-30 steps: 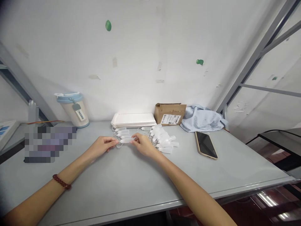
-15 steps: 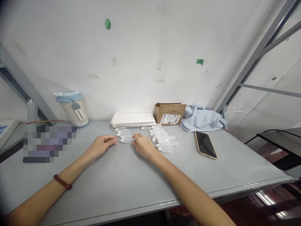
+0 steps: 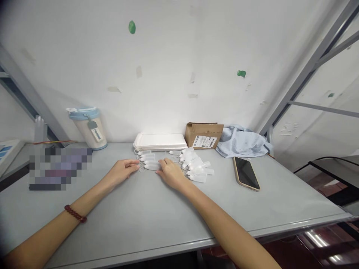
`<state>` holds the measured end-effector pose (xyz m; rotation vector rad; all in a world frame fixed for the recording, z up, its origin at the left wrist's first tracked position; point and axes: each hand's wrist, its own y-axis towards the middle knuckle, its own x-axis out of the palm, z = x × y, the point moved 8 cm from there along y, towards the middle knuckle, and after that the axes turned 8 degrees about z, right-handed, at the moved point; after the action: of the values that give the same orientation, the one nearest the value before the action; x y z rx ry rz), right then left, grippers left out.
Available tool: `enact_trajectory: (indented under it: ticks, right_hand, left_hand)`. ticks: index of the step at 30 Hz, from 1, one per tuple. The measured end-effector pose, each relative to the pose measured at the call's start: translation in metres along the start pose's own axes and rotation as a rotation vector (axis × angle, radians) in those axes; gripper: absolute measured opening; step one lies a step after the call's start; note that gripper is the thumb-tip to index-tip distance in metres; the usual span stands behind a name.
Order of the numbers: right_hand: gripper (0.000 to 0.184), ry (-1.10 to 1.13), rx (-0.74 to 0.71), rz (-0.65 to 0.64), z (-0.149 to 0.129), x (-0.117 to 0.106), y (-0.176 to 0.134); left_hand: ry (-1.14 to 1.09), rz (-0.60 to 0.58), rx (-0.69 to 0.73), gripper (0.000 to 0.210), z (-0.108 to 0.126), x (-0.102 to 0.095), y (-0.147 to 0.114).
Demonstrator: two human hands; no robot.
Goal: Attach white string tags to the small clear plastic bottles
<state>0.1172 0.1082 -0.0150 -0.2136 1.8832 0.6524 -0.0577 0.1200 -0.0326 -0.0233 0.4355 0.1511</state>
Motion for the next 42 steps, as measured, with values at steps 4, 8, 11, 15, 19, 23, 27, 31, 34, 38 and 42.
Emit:
enact_trajectory:
  ticks: [4,8,11,15,19,23,27,31,34,38,42]
  right_hand:
    - [0.031,0.016,0.006,-0.001,-0.0011,0.0025,-0.0005]
    - [0.029,0.072,0.012,0.005,0.0000,0.0062,0.0015]
    - [0.030,0.171,0.026,0.025,0.0014,0.0076,0.0030]
    - [0.036,0.311,0.040,0.064,0.0022,0.0083,0.0030]
    - [0.036,0.408,0.067,0.091,0.0046,0.0100,0.0023]
    - [0.032,0.489,0.090,0.127,0.0066,0.0086,0.0036]
    - [0.030,0.540,0.125,0.129,0.0067,0.0054,0.0049]
    - [0.033,0.525,0.190,0.105,0.0086,0.0034,0.0044]
    - [0.033,0.447,0.189,0.060,0.0073,0.0047,0.0033]
    - [0.028,0.422,0.162,0.052,0.0034,0.0050,0.0027]
    - [0.031,0.511,0.206,0.044,0.0060,0.0084,0.0032]
  left_hand:
    - [0.003,0.008,0.002,0.044,0.0011,-0.0010,-0.0007]
    - [0.006,0.017,-0.020,0.044,0.0030,-0.0021,-0.0027]
    - [-0.004,0.016,-0.027,0.046,0.0048,-0.0023,-0.0039]
    - [-0.027,0.035,-0.034,0.045,0.0040,-0.0034,-0.0033]
    - [-0.057,0.051,-0.033,0.040,0.0014,-0.0032,-0.0012]
    - [-0.082,0.054,-0.046,0.039,0.0004,-0.0028,-0.0013]
    - [-0.088,0.054,-0.054,0.040,0.0008,-0.0034,-0.0023]
    - [-0.088,0.049,-0.055,0.040,0.0016,-0.0035,-0.0023]
    - [-0.079,0.050,-0.066,0.043,0.0034,-0.0036,-0.0033]
    - [-0.066,0.049,-0.069,0.044,0.0076,-0.0040,-0.0058]
    - [-0.052,0.031,-0.066,0.044,0.0082,-0.0033,-0.0068]
